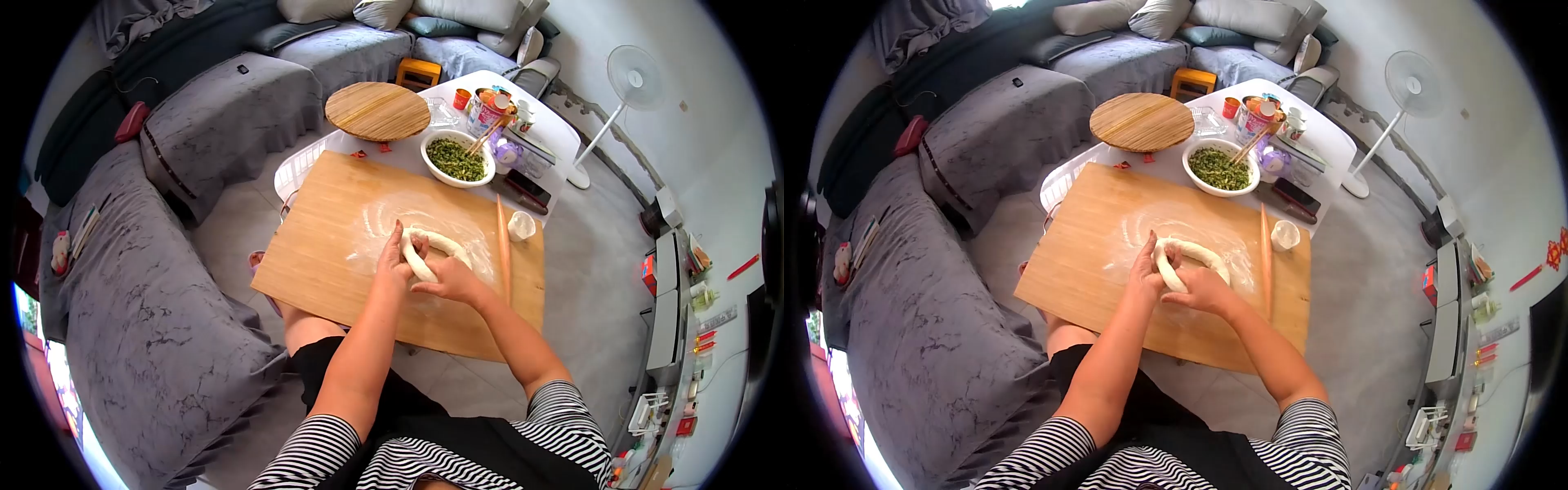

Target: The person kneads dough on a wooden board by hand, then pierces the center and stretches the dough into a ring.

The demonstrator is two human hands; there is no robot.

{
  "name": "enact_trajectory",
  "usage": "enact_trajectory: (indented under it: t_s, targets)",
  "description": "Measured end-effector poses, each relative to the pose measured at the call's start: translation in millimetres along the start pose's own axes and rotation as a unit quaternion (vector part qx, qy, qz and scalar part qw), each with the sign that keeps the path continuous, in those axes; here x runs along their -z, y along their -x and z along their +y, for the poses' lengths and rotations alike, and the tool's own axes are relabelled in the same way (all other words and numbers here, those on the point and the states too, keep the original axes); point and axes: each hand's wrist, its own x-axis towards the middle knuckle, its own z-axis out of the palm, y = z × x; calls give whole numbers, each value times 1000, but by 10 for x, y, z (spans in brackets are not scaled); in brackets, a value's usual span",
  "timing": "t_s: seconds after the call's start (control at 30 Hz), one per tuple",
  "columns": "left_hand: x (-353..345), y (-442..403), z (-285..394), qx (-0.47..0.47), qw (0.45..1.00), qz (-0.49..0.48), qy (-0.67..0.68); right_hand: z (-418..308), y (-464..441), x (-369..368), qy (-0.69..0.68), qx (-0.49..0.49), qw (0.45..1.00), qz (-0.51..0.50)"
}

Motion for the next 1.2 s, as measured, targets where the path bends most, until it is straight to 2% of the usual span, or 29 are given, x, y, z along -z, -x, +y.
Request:
enact_trajectory:
  t_s: [0.03, 0.1, 0.13, 0.17, 0.23, 0.27, 0.3, 0.33, 0.37, 0.4, 0.47, 0.5, 0.57, 0.6, 0.63, 0.7, 0.73, 0.77, 0.8, 0.83, 0.87, 0.93, 0.97, 1.03, 1.07, 1.1, 1.17, 1.2]
  targets:
    - [6, -19, 36, -1, 1000, -1, 0, -53, 21, 48, 109, 14, 994, -17]
    - [67, -92, 119, 58, 997, -40, 12, 55, 82, 60, 149, 41, 988, 17]
    - [130, -119, 160, 33, 993, -95, -58, 125, 100, 81, 171, -13, 985, -30]
    - [183, -163, 129, 34, 993, -97, -52, 193, 111, 96, 193, -67, 976, -77]
    - [223, -165, 48, -65, 956, -254, -128, 208, 102, 131, 160, -76, 981, -84]
    - [219, -181, -13, -64, 957, -253, -127, 275, 59, 92, 67, -48, 995, -59]
    - [144, -55, -104, -101, 947, -264, -152, 301, 24, 40, -30, -20, 999, -32]
    - [117, 22, -148, -138, 934, -275, -179, 116, -19, 114, -118, -78, 988, -53]
    - [107, 34, -135, -140, 934, -275, -182, 84, -52, 62, -120, -76, 988, -52]
    - [75, 43, -112, -104, 963, -213, -132, 57, -81, 13, -183, -71, 980, -35]
    - [27, 64, -52, -57, 992, -96, -64, 120, -58, -122, -219, -64, 974, -14]
    - [56, -10, 19, -61, 991, -98, -62, 127, -47, -109, -217, -60, 974, -16]
    - [207, -205, 128, -22, 995, -97, -4, 144, 20, -77, 17, -86, 990, -106]
    - [213, -191, 96, -14, 994, -111, -15, 179, 22, -76, 90, -102, 984, -113]
    - [225, -169, 45, -13, 994, -112, -13, 204, 38, -74, 92, -103, 984, -114]
    - [207, -128, -81, -88, 983, -146, -70, 241, 63, -21, -54, -42, 997, -32]
    - [184, -116, -134, -112, 979, -142, -98, 255, 26, -24, -53, -45, 997, -29]
    - [165, -104, -172, -109, 979, -143, -100, 275, -71, -68, -167, -96, 981, -34]
    - [135, -77, -187, -145, 971, -142, -124, 299, -145, -112, -280, -143, 949, -40]
    - [112, -49, -177, -182, 962, -141, -147, 318, -157, -170, -281, -141, 949, -39]
    - [83, -34, -138, -185, 962, -141, -146, 327, -159, -240, -258, -155, 953, -26]
    - [26, -17, -32, -98, 990, -65, -80, 235, -120, -240, -169, -102, 980, 1]
    - [34, 7, 2, -100, 990, -63, -77, 205, -73, -190, -169, -101, 980, -2]
    - [43, 33, 64, 42, 996, -38, -64, 131, 1, -45, 56, -82, 995, -28]
    - [245, -234, 91, 113, 981, -135, -81, 368, 6, -146, 19, -22, 1000, 4]
    - [229, -191, 21, 115, 981, -136, -80, 398, -20, -177, 21, -24, 999, 4]
    - [170, -134, -192, 6, 974, -171, -150, 466, -44, -255, -111, 3, 989, 96]
    - [124, -89, -257, -47, 973, -171, -150, 351, -78, -156, -232, -106, 967, -26]
